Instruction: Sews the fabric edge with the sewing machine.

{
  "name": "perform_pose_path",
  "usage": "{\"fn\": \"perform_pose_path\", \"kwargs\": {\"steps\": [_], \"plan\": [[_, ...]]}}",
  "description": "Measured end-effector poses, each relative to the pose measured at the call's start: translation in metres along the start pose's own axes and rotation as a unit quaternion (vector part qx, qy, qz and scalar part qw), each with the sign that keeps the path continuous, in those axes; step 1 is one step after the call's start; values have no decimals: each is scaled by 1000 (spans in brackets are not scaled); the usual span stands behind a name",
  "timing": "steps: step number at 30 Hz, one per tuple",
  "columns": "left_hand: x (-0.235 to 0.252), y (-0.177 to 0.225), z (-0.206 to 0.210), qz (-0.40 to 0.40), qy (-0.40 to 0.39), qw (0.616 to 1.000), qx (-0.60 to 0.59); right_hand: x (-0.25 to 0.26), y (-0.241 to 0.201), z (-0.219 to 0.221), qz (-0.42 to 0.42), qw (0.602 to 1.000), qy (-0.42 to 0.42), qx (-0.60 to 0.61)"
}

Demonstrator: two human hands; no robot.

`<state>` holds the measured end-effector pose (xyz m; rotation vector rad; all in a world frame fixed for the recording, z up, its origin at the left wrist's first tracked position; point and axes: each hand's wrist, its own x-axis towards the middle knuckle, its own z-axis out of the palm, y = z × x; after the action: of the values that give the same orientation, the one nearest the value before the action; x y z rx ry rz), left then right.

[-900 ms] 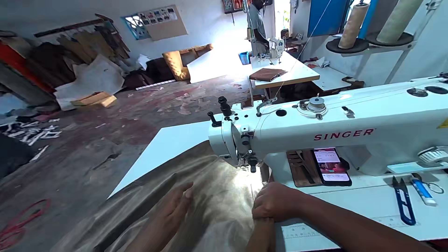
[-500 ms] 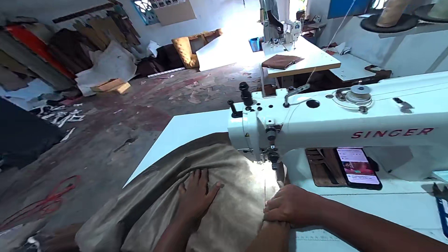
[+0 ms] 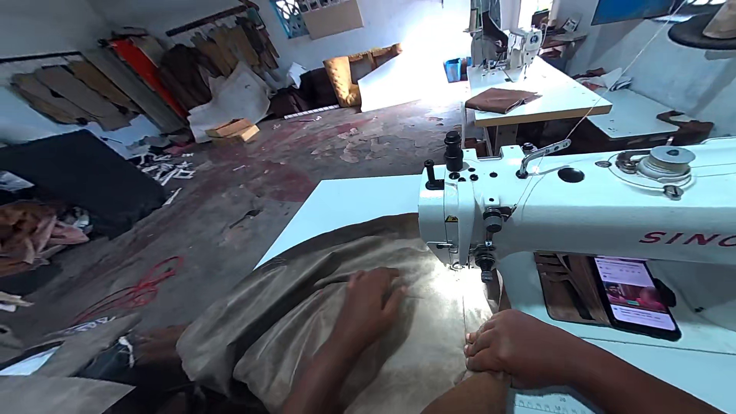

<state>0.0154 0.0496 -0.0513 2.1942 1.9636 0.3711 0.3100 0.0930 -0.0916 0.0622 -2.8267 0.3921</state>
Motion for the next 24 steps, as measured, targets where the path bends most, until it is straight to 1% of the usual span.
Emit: {"fn": "perform_pose_path", "kwargs": {"steps": [1,2,3,4,5,6,9,12,18,22,24], "plan": [[6,11,11,73,-2,997,-36,0,0,0,-1,1000,3,3],[10,22,22,142,-29,987,-65,0,1,1,-4,1000,7,4],[13,32,32,194,-65,975,-83,-1,2,1,-5,1000,11,3],[13,39,41,223,-98,966,-86,-1,2,2,-6,1000,15,2],[11,42,48,230,-122,962,-82,-2,1,2,-5,1000,18,-2],[8,41,52,227,-126,963,-73,-2,1,2,-3,1000,16,-3],[3,23,51,213,-122,967,-68,-2,0,0,1,1000,9,-10],[4,12,51,224,-117,965,-68,-3,-3,0,-2,1000,7,-23],[10,13,51,221,-114,967,-61,-3,0,1,11,999,17,-26],[25,13,47,196,-147,968,-51,-4,7,2,24,998,47,-29],[33,12,47,192,-147,969,-48,-4,10,1,34,998,52,-32]]}}
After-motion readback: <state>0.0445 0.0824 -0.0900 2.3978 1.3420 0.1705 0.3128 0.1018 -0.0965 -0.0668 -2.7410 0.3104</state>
